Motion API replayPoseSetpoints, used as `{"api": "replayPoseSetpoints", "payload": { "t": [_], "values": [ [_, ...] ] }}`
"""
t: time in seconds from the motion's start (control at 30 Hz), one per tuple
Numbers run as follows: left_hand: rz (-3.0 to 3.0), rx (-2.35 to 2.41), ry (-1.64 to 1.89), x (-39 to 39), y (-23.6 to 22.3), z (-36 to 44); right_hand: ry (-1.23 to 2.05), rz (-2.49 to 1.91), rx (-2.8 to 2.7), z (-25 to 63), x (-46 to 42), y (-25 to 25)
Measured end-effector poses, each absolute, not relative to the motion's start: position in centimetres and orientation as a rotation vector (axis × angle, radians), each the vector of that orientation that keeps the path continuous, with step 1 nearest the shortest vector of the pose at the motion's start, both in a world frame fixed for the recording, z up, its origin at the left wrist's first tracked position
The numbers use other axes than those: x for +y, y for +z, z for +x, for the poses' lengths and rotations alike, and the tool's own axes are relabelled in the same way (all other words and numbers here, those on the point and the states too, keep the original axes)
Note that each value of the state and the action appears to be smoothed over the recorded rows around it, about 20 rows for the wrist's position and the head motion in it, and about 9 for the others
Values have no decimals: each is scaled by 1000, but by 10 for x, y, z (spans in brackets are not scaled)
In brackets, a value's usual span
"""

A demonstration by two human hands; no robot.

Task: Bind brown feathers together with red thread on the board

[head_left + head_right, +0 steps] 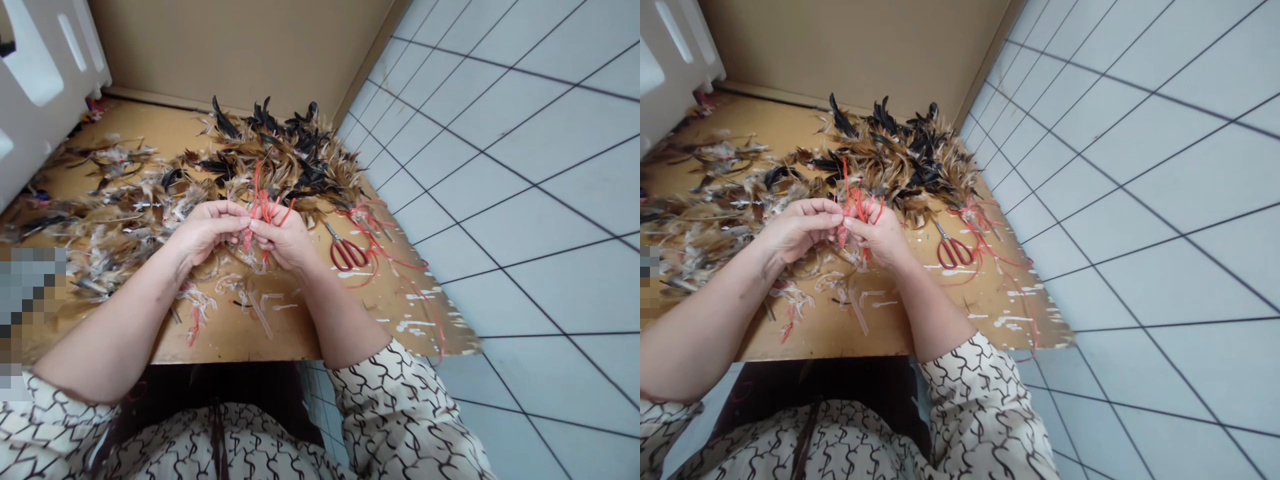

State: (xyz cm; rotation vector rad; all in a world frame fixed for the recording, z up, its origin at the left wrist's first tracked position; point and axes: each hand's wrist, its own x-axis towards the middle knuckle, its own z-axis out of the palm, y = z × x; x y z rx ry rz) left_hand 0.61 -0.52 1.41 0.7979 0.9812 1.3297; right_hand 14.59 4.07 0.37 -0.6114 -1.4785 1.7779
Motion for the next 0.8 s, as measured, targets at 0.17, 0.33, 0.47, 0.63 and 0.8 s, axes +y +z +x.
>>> {"api": "replayPoseSetpoints", "payload": {
  "t": [0.17, 0.33, 0.47, 0.63, 0.8],
  "values": [
    [814, 983, 1289, -4, 13, 3, 1805, -604, -1522, 145, 40, 4],
    [811, 957, 1267, -4, 12, 1, 1843, -614, -1507, 146, 41, 5],
    [818, 954, 1259, -4, 14, 1, 1865, -615, -1505, 147, 42, 5],
    [805, 980, 1268, -5, 17, 3, 1867, -630, -1474, 146, 42, 5],
    [839, 1012, 1263, -5, 18, 3, 1849, -618, -1500, 146, 42, 5]
  ]
}}
